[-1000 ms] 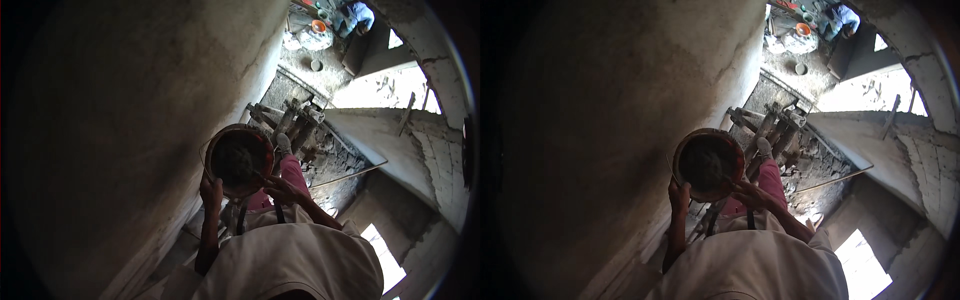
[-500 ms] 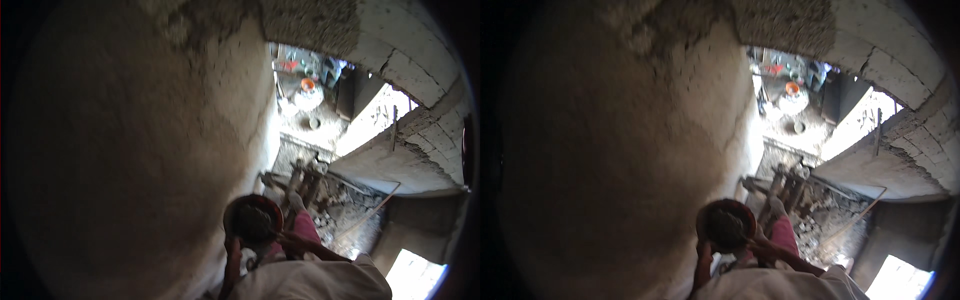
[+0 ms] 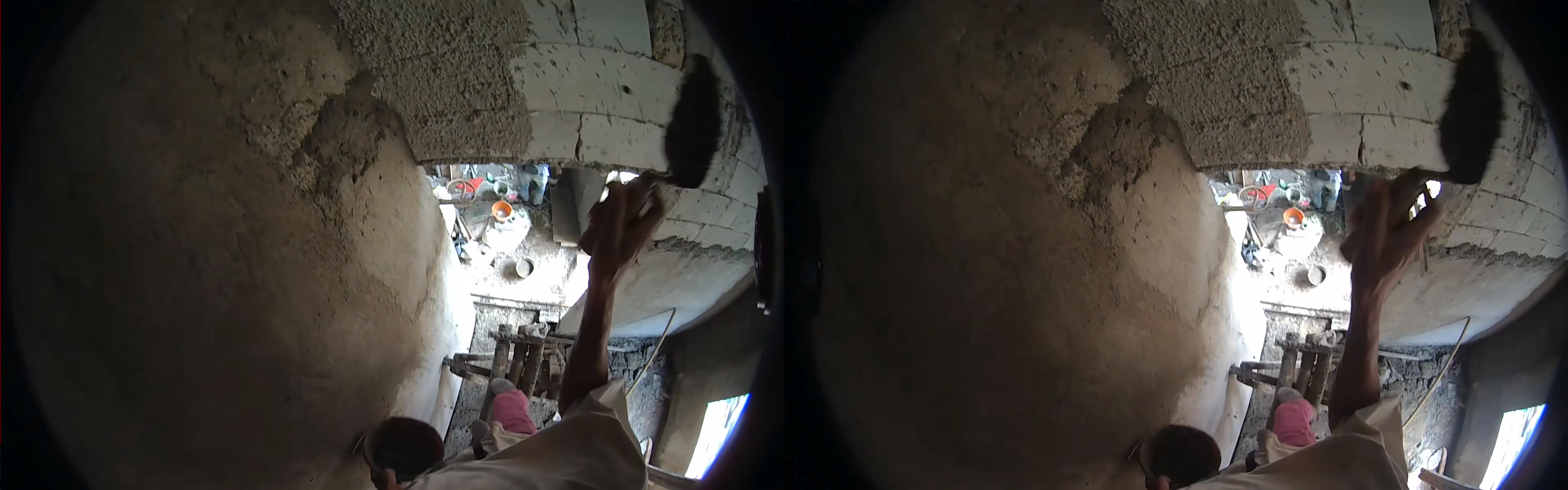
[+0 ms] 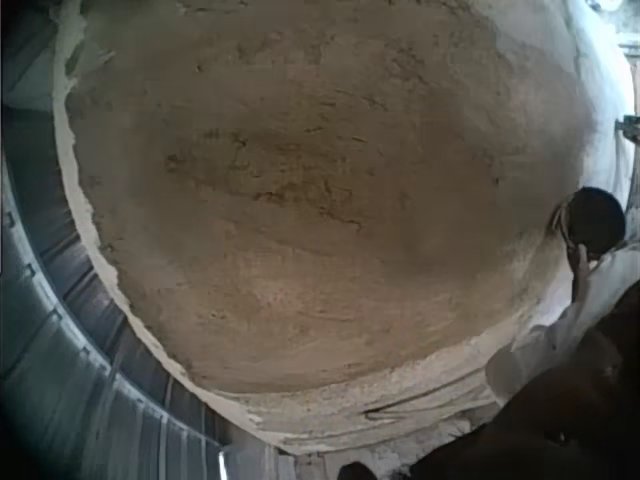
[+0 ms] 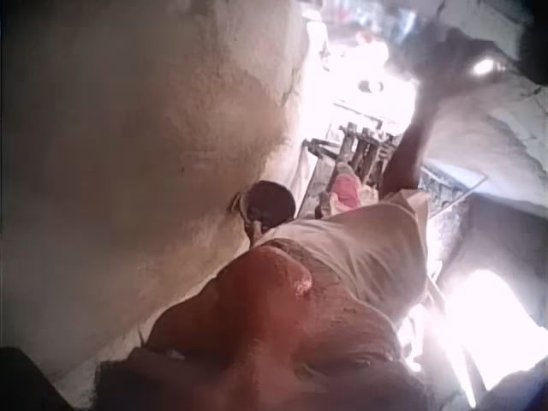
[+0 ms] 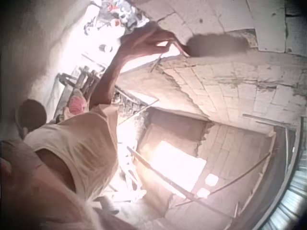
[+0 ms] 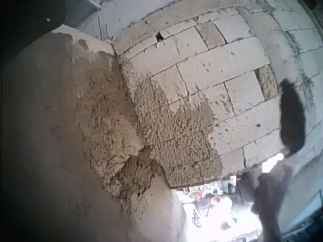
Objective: The person applies plaster to a wall using a trowel, repeatedly taking material from a bucket and smoothing it onto the surface.
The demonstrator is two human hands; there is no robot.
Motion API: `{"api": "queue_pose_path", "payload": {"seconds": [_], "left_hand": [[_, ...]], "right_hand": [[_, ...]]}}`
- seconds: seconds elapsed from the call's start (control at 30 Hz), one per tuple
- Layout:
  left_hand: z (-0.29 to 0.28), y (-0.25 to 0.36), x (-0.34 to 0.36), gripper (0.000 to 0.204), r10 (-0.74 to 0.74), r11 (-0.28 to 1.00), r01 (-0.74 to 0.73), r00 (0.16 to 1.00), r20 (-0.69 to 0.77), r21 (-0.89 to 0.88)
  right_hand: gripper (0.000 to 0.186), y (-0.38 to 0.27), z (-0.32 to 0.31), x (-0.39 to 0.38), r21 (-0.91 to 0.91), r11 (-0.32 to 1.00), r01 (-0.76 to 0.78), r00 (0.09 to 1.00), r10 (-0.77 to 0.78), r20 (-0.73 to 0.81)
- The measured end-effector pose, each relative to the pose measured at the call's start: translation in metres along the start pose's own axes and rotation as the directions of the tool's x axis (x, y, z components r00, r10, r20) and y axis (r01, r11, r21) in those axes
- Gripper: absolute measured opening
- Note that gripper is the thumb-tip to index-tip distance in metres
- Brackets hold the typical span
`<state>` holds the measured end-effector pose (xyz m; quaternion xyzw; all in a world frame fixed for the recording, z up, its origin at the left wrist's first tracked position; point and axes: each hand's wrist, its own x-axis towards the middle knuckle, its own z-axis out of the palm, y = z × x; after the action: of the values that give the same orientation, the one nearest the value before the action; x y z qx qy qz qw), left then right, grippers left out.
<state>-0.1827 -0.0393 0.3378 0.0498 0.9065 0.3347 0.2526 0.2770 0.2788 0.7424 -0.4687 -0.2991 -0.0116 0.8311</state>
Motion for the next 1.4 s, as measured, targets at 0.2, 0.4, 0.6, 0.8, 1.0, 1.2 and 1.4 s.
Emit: {"api": "queue_pose_path", "payload": {"seconds": [0.2, 0.4, 0.6, 0.8, 1.0, 1.2, 1.4], "left_hand": [[-0.007, 0.012, -0.015, 0.05, 0.128, 0.991, -0.126, 0.99, -0.052, 0.039], [-0.016, 0.005, -0.014, 0.053, 0.22, 0.974, -0.214, 0.973, -0.067, 0.077], [-0.044, -0.047, -0.001, 0.056, 0.457, 0.889, -0.451, 0.885, -0.095, 0.074], [-0.038, 0.052, -0.064, 0.049, 0.61, 0.79, -0.61, 0.792, 0.018, 0.068], [-0.035, 0.091, -0.071, 0.051, 0.605, 0.796, -0.606, 0.795, 0.046, -0.003], [-0.031, 0.154, -0.099, 0.051, 0.542, 0.833, -0.552, 0.802, 0.251, -0.032], [-0.019, 0.175, -0.096, 0.056, 0.619, 0.782, -0.615, 0.751, 0.229, -0.098]], "right_hand": [[0.061, 0.061, 0.119, 0.003, -0.143, 0.955, 0.261, 0.925, -0.289, -0.247], [0.059, -0.108, 0.222, -0.256, 0.17, 0.985, -0.01, 0.462, -0.146, 0.874], [0.057, -0.197, 0.057, -0.282, 0.24, 0.704, -0.669, -0.064, -0.377, 0.924], [0.034, 0.032, -0.114, -0.31, 0.016, 0.977, -0.215, -0.493, -0.122, 0.862], [0.028, 0.075, -0.225, -0.308, -0.47, 0.864, 0.179, -0.639, 0.465, 0.612], [0.028, 0.109, -0.212, -0.343, -0.46, 0.878, -0.133, -0.61, 0.294, 0.736], [0.034, 0.075, -0.198, -0.337, -0.818, 0.516, -0.256, -0.811, 0.346, 0.472]]}}
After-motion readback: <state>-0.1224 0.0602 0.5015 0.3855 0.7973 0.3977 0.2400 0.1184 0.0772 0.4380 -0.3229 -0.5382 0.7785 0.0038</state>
